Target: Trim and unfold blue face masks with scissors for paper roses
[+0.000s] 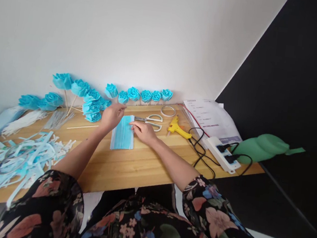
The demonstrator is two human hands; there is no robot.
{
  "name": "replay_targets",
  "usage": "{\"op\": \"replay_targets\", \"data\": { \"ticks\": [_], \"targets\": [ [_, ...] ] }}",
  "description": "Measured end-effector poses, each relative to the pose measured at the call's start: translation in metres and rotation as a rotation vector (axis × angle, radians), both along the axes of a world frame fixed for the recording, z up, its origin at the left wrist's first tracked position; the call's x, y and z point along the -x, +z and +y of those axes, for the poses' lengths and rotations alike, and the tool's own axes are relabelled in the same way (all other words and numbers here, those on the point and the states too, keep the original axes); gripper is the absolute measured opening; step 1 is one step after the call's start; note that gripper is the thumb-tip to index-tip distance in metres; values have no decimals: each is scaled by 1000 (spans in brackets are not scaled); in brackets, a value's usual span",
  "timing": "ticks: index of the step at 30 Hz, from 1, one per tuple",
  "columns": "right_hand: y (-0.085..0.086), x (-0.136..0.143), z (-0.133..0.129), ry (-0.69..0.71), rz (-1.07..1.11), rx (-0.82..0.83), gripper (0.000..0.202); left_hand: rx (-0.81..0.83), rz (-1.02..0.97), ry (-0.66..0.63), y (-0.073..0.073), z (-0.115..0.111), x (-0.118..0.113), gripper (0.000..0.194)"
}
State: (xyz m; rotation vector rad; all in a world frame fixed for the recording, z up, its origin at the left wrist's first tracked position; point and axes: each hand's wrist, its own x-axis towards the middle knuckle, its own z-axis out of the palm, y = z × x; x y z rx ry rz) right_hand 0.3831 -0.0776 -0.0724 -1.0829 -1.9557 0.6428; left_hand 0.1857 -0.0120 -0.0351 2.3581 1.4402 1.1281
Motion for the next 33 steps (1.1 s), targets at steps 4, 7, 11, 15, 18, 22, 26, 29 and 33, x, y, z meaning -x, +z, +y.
{"op": "replay_targets", "data": {
  "ticks": [4, 7, 11, 15, 18, 22, 26, 29, 33],
  "targets": [
    [15, 1, 3, -18, -112, -89, 36, 82, 43, -48, -26, 18, 3, 39],
    [30, 2, 18, -79, -225, -86, 36, 53, 69, 13, -32, 36, 3, 42],
    [39, 2, 52, -191, -346, -47, 40, 86, 205, 100, -35, 48, -7, 40],
    [34, 3, 82, -233, -444, 67, 44, 106, 251, 164, -41, 52, -18, 42],
    [28, 7, 96, -224, -472, 88, 45, 150, 303, 225, -44, 56, -22, 45],
    [24, 13, 107, -225, -513, 104, 47, 200, 373, 249, -41, 58, -22, 42],
    [24, 15, 112, -223, -577, 95, 46, 150, 430, 245, -34, 56, -23, 43],
    [24, 15, 114, -239, -606, 82, 45, 89, 405, 236, -26, 53, -25, 43],
    [23, 15, 115, -246, -623, 60, 44, 73, 385, 208, -21, 51, -28, 44]
  ]
}}
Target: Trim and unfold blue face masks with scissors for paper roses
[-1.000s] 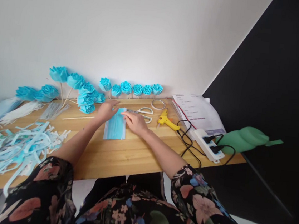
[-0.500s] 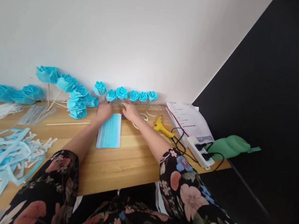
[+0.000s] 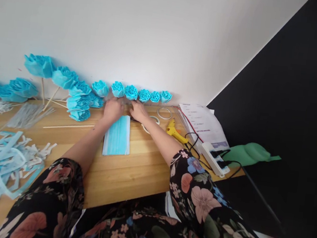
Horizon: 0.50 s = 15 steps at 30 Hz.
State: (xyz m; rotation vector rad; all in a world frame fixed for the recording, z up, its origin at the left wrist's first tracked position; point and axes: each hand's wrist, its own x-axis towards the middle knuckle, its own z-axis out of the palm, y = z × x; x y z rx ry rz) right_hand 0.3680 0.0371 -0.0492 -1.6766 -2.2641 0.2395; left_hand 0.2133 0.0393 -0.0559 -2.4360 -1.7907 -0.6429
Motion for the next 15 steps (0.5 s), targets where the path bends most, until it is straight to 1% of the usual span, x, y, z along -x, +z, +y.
{"op": "replay_targets", "data": {
  "ticks": [6, 15],
  "targets": [
    [-3, 2, 0, -9, -4, -10, 44, 45, 45, -5, -4, 3, 1, 46],
    [-3, -1, -3, 11, 4, -7, 49, 11, 85, -38, -8, -1, 1, 46]
  ]
}}
